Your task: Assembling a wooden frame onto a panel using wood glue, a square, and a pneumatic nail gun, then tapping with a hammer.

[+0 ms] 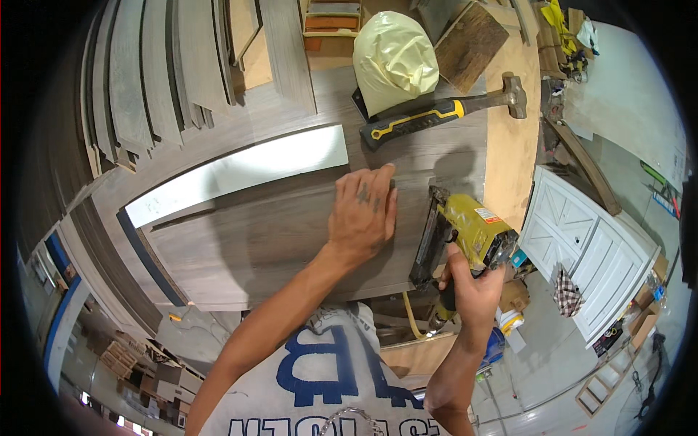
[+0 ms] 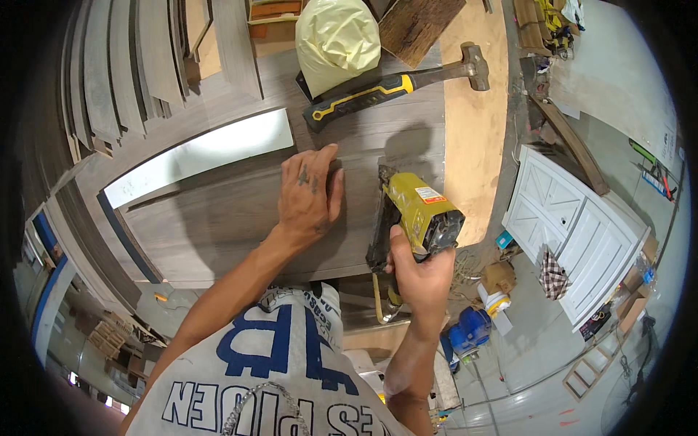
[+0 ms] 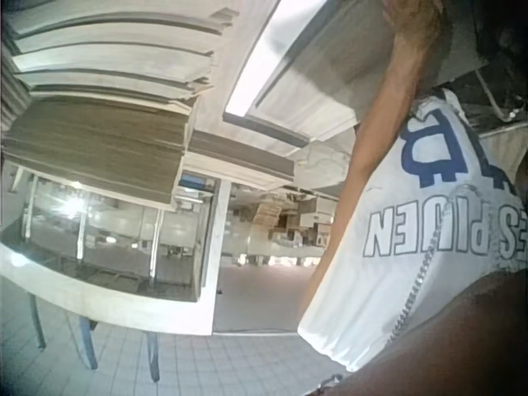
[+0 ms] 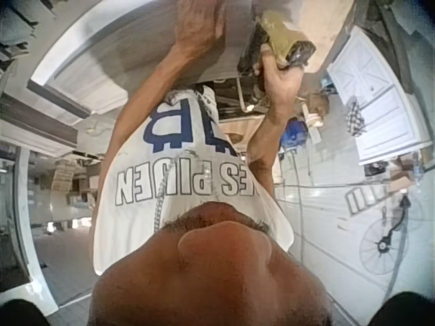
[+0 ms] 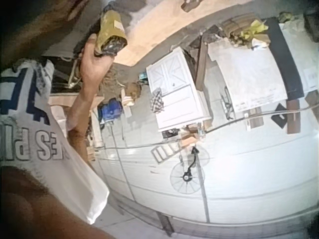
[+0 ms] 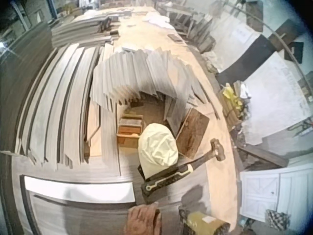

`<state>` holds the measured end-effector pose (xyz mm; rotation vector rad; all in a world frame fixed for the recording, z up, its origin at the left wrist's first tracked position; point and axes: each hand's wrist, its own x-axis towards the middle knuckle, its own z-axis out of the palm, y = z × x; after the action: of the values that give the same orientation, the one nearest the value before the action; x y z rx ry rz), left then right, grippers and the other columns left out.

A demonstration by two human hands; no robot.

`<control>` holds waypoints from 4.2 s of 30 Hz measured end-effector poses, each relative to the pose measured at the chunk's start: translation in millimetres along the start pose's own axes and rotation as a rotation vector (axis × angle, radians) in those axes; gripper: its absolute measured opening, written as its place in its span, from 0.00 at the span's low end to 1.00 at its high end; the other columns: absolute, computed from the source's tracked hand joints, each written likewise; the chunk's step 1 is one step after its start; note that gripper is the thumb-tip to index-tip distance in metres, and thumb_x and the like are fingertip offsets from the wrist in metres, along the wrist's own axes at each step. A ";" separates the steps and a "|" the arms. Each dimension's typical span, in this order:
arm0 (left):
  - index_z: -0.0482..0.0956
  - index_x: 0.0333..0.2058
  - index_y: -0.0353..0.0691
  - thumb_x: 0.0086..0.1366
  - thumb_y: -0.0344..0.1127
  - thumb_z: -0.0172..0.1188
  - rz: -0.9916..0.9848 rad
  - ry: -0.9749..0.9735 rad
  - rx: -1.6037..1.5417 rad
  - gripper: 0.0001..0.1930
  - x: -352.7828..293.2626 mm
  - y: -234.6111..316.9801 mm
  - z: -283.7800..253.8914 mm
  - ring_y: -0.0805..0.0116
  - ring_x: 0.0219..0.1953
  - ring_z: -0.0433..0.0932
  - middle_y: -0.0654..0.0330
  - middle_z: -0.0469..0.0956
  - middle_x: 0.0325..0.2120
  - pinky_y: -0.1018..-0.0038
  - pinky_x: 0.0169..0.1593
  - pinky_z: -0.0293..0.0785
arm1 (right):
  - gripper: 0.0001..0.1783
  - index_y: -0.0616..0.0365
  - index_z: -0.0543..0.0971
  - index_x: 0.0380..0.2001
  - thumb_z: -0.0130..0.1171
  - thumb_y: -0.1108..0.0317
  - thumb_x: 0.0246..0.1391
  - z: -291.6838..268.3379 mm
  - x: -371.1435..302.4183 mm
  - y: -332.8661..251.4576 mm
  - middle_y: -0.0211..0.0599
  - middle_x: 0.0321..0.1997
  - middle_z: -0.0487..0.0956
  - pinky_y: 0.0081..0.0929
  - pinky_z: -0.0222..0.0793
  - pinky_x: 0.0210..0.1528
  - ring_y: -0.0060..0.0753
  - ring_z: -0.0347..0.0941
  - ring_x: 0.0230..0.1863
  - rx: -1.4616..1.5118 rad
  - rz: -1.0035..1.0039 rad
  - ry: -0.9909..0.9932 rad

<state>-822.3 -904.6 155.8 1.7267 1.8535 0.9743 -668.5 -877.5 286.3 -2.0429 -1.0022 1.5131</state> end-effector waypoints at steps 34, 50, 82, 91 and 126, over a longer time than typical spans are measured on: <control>0.68 0.56 0.37 0.59 0.25 0.60 0.023 0.001 0.046 0.25 -1.4 2.8 3.4 0.52 0.43 0.71 0.53 0.75 0.40 0.59 0.50 0.64 | 0.07 0.65 0.75 0.38 0.61 0.75 0.57 -51.2 -17.2 35.3 0.31 0.24 0.75 0.22 0.69 0.19 0.20 0.69 0.18 0.185 -0.106 0.149; 0.72 0.53 0.36 0.65 0.31 0.58 0.110 -0.063 0.173 0.18 2.5 5.6 2.1 0.54 0.42 0.72 0.52 0.77 0.40 0.62 0.50 0.64 | 0.10 0.64 0.75 0.38 0.64 0.74 0.54 -55.3 -106.7 111.1 0.28 0.25 0.77 0.17 0.67 0.24 0.16 0.72 0.22 0.213 0.259 0.228; 0.74 0.51 0.35 0.67 0.39 0.57 0.103 -0.044 0.225 0.18 -1.7 1.1 7.3 0.57 0.42 0.72 0.53 0.77 0.38 0.61 0.51 0.65 | 0.12 0.66 0.76 0.36 0.65 0.73 0.49 -46.0 -143.8 149.7 0.36 0.25 0.81 0.20 0.73 0.30 0.19 0.79 0.27 -0.025 0.082 0.172; 0.74 0.52 0.35 0.68 0.42 0.56 0.064 -0.073 0.218 0.19 -2.1 2.1 5.0 0.58 0.44 0.72 0.52 0.77 0.39 0.62 0.52 0.67 | 0.12 0.66 0.76 0.36 0.65 0.72 0.49 -45.4 -142.3 140.1 0.39 0.25 0.81 0.23 0.73 0.31 0.22 0.79 0.28 -0.093 0.083 0.162; 0.62 0.62 0.30 0.48 0.45 0.73 0.391 -0.569 0.293 0.46 -212.0 -81.3 -158.6 0.43 0.70 0.52 0.41 0.56 0.66 0.41 0.69 0.43 | 0.09 0.64 0.81 0.30 0.70 0.71 0.48 51.5 -220.1 191.7 0.34 0.28 0.82 0.22 0.71 0.33 0.20 0.77 0.28 -0.073 -0.024 0.247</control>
<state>-962.7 -1142.9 169.1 2.2977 1.3597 0.2723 -692.3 -1172.8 280.3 -2.1952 -0.9914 1.1913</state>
